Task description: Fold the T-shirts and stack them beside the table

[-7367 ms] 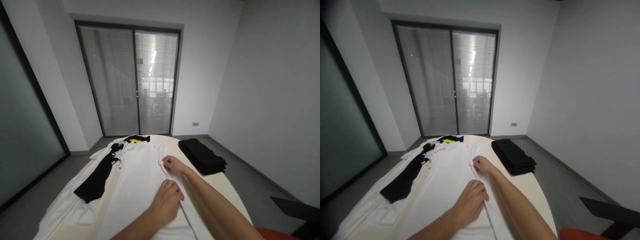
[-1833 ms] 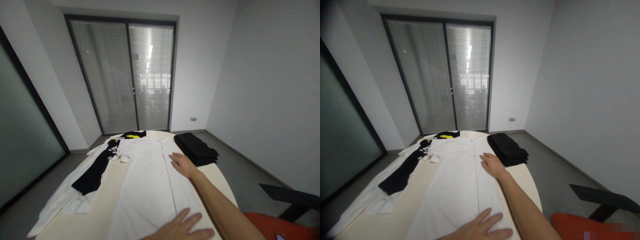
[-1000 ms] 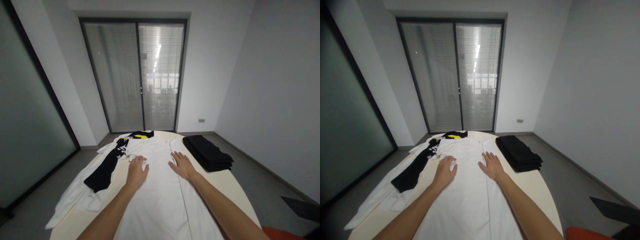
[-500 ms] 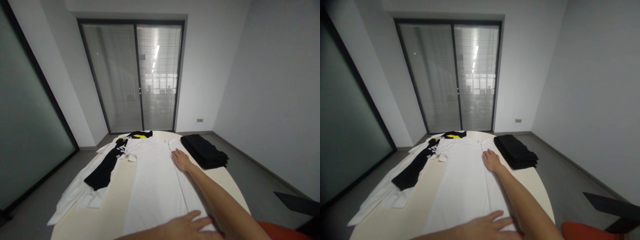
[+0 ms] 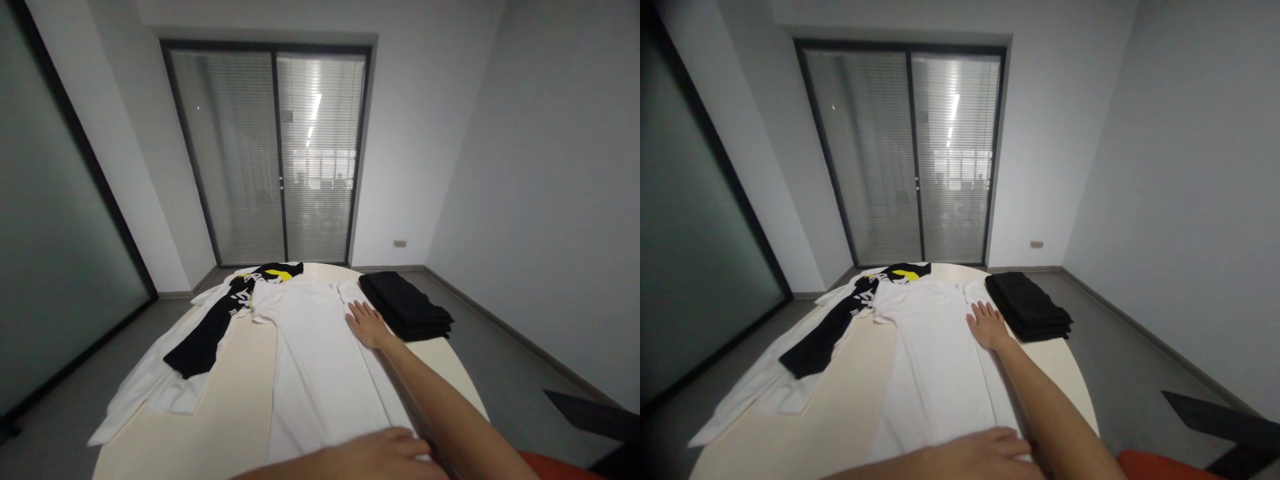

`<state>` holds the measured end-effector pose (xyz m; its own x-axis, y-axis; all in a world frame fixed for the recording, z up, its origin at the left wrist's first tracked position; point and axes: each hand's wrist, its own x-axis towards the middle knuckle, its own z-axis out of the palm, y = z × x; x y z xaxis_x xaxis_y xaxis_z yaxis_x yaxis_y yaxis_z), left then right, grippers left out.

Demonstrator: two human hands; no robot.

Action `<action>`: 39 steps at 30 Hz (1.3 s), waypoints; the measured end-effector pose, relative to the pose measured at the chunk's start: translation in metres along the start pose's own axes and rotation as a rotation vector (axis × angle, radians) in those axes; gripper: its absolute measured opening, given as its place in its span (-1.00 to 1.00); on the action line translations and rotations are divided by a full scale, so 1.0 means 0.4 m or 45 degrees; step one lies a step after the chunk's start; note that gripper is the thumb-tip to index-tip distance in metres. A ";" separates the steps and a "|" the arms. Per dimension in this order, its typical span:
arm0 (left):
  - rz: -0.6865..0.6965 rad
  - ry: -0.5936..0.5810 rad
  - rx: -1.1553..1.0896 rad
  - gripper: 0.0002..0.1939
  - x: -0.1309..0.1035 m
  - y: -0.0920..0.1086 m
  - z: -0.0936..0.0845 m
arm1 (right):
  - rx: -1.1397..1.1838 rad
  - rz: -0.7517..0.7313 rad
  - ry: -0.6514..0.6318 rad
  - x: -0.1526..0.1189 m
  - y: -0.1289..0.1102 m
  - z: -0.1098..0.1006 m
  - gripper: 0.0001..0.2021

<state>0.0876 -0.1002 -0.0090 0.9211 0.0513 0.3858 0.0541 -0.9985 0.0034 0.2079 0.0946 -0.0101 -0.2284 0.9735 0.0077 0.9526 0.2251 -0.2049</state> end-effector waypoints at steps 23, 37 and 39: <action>-1.800 1.306 0.202 -0.69 -0.572 -0.492 -0.181 | 0.071 -0.294 0.204 0.104 -0.308 0.008 -0.54; -1.438 1.257 0.318 -0.80 -0.454 -0.413 -0.205 | 0.424 -0.530 0.103 0.157 -0.413 0.086 -0.50; -1.351 1.132 0.302 -0.78 -0.439 -0.410 -0.198 | 0.656 -0.478 0.175 0.170 -0.405 0.085 -0.52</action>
<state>-0.1135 0.0532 -0.0041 -0.1427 0.6517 0.7449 0.7059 -0.4605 0.5382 0.0311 0.1230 -0.0094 -0.4670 0.8360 0.2880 0.5867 0.5366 -0.6065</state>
